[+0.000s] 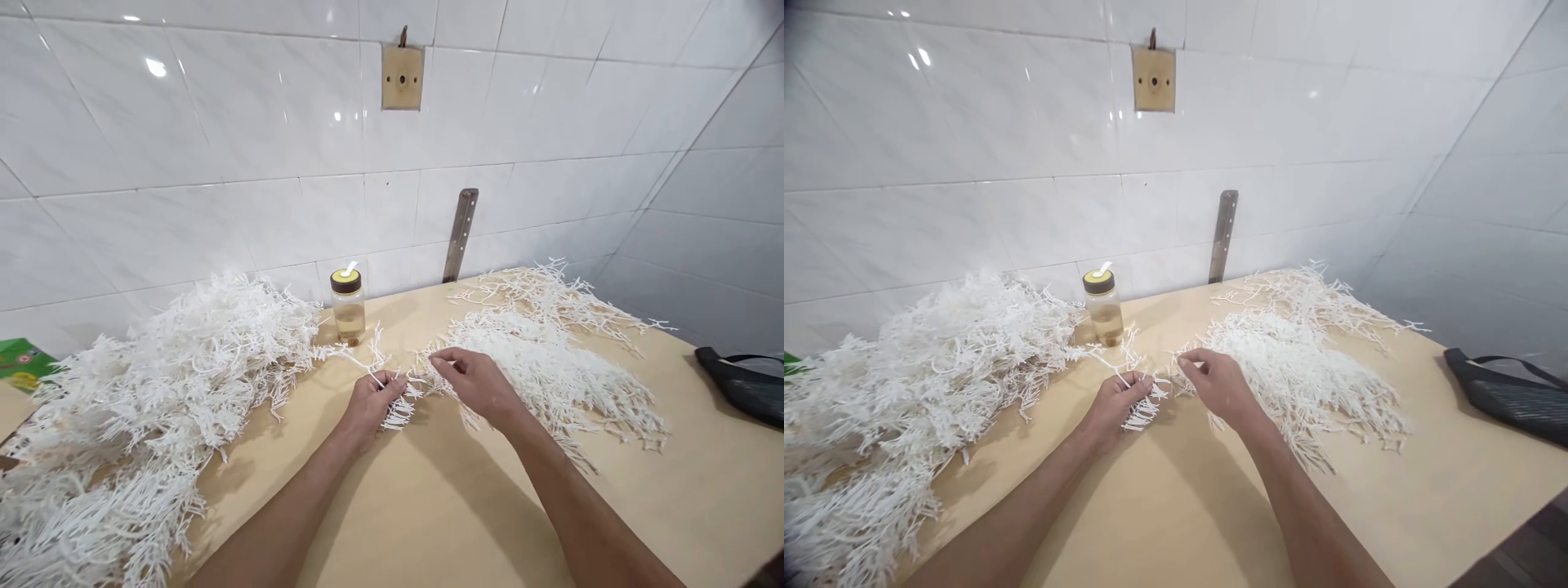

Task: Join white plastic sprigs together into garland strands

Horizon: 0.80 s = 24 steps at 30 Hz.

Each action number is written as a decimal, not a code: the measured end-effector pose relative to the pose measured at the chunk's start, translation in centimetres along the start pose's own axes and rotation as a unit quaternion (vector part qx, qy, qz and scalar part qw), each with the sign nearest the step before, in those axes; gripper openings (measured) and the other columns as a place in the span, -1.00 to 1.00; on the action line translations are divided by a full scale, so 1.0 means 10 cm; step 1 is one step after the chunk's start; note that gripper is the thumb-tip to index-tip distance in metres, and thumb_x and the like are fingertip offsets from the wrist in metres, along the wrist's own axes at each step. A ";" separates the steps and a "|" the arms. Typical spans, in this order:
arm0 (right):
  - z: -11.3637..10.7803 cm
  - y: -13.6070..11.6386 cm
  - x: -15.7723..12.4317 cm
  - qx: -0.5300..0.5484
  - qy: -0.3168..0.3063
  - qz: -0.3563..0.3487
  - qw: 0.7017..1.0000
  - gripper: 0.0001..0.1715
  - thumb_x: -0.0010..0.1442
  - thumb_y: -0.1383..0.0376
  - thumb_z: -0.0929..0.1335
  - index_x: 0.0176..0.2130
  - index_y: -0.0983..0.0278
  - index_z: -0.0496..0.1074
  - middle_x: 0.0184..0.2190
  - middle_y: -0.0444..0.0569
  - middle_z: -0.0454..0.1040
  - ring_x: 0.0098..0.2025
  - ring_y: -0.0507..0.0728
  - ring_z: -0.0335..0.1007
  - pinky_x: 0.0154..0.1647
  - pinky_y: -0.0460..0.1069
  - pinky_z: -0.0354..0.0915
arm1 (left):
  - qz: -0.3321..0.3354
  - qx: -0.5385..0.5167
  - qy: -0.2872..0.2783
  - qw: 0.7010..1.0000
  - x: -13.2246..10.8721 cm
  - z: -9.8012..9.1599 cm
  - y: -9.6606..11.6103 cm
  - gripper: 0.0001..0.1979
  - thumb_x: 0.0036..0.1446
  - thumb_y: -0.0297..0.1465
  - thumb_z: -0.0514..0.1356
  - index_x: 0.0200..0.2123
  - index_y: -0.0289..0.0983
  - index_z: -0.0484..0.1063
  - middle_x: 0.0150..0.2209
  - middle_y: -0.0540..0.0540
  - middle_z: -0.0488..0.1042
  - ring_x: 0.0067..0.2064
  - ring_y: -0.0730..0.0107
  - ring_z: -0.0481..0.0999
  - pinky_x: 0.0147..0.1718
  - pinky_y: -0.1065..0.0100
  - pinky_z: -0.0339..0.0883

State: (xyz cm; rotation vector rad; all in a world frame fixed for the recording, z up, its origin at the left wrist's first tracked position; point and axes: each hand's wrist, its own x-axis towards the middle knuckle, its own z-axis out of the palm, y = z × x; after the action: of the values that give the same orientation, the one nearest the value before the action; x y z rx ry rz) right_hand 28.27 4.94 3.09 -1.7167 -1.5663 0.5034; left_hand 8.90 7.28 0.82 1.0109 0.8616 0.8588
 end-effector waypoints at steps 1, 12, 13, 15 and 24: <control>0.03 -0.05 -0.02 0.025 -0.038 -0.009 0.999 -0.62 0.19 0.07 0.28 -0.22 0.27 0.54 -0.51 -0.10 0.46 -0.51 0.06 0.28 -0.45 -0.05 0.18 | -0.002 -0.004 0.001 1.000 0.00 0.00 0.00 -0.53 -0.19 -0.06 0.41 -0.43 -0.34 0.43 -0.56 -0.04 0.45 -0.56 0.48 0.39 -0.55 0.43 0.21; 0.12 -0.17 -0.10 0.082 -0.110 -0.028 0.990 -0.66 0.16 0.09 0.31 -0.33 0.26 0.56 -0.46 -0.09 0.52 -0.42 0.06 0.34 -0.43 -0.07 0.18 | 0.013 0.010 0.021 1.000 0.02 0.02 0.00 -0.55 -0.19 -0.09 0.42 -0.45 -0.35 0.43 -0.61 0.01 0.39 -0.60 0.53 0.33 -0.58 0.45 0.19; 0.11 -0.18 -0.10 0.079 -0.104 -0.027 0.991 -0.68 0.15 0.11 0.31 -0.34 0.26 0.56 -0.45 -0.09 0.53 -0.42 0.07 0.35 -0.42 -0.07 0.18 | 0.009 0.010 0.019 1.000 0.02 0.03 0.01 -0.55 -0.19 -0.09 0.42 -0.45 -0.35 0.43 -0.61 0.01 0.39 -0.60 0.52 0.33 -0.58 0.45 0.19; 0.11 -0.19 -0.10 0.067 -0.092 -0.032 0.993 -0.70 0.15 0.13 0.31 -0.37 0.26 0.54 -0.45 -0.10 0.53 -0.42 0.06 0.35 -0.41 -0.06 0.19 | 0.002 0.010 0.012 1.000 0.00 0.04 0.02 -0.56 -0.20 -0.09 0.42 -0.46 -0.34 0.43 -0.62 0.01 0.39 -0.61 0.51 0.33 -0.58 0.44 0.19; 0.25 -0.22 -0.12 -0.083 -0.025 -0.066 0.994 -0.80 0.12 0.28 0.27 -0.46 0.26 0.44 -0.49 -0.08 0.50 -0.46 0.05 0.32 -0.42 -0.07 0.14 | 0.032 0.066 0.056 0.996 0.04 0.06 -0.06 -0.61 -0.17 -0.13 0.40 -0.54 -0.30 0.35 -0.65 0.05 0.34 -0.63 0.52 0.30 -0.61 0.45 0.13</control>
State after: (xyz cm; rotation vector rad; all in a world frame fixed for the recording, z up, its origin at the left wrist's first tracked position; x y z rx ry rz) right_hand 24.80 4.33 2.89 -1.7190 -1.7865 0.3604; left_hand 9.69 7.28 0.29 1.1185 0.9958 0.9281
